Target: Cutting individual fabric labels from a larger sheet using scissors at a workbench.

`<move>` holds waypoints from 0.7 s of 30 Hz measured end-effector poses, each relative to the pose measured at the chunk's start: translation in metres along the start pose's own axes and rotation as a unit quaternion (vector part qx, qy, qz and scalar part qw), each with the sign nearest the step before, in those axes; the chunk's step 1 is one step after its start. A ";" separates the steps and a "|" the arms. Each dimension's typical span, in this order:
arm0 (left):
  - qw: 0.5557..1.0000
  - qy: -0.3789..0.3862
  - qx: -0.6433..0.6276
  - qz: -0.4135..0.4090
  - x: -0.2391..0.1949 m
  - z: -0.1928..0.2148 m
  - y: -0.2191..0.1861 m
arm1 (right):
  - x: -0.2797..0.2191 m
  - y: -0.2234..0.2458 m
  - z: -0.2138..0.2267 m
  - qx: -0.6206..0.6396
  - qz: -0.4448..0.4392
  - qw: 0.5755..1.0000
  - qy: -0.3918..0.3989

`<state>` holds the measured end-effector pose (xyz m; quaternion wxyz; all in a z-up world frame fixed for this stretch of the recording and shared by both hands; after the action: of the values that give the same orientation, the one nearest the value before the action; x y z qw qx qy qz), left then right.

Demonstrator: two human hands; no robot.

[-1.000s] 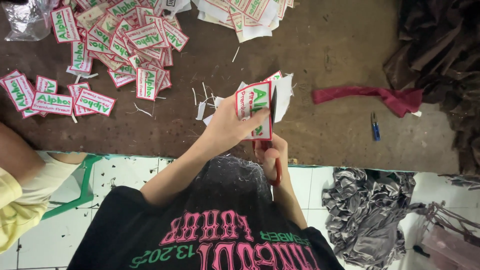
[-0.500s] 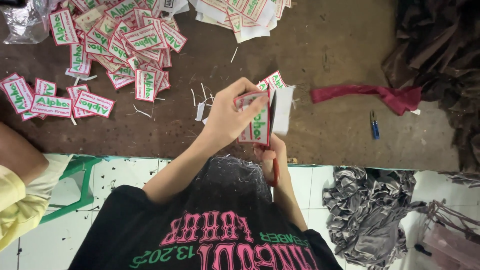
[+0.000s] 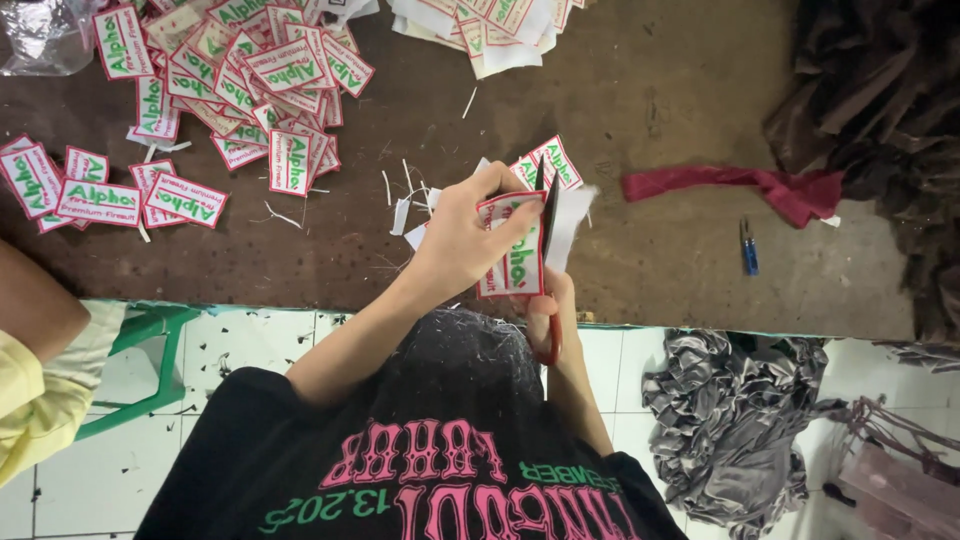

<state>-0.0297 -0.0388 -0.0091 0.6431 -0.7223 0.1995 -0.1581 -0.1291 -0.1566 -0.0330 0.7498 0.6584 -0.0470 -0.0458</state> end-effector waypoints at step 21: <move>1.000 -0.014 -0.013 0.008 0.013 0.010 0.026 | 0.003 -0.053 -0.007 0.095 0.007 0.995 0.009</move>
<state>-0.0156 -0.0387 -0.0361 0.6373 -0.7312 0.1983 -0.1409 -0.1256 -0.1566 -0.0870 0.6843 0.7269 -0.0492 -0.0294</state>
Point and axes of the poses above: each hand's wrist, its own x-axis towards the middle knuckle, its own z-axis out of the back of the hand, y = z × x, the point moved 3 cm from there along x, towards the middle knuckle, and after that the axes turned 2 degrees about y, right-handed, at the moved point
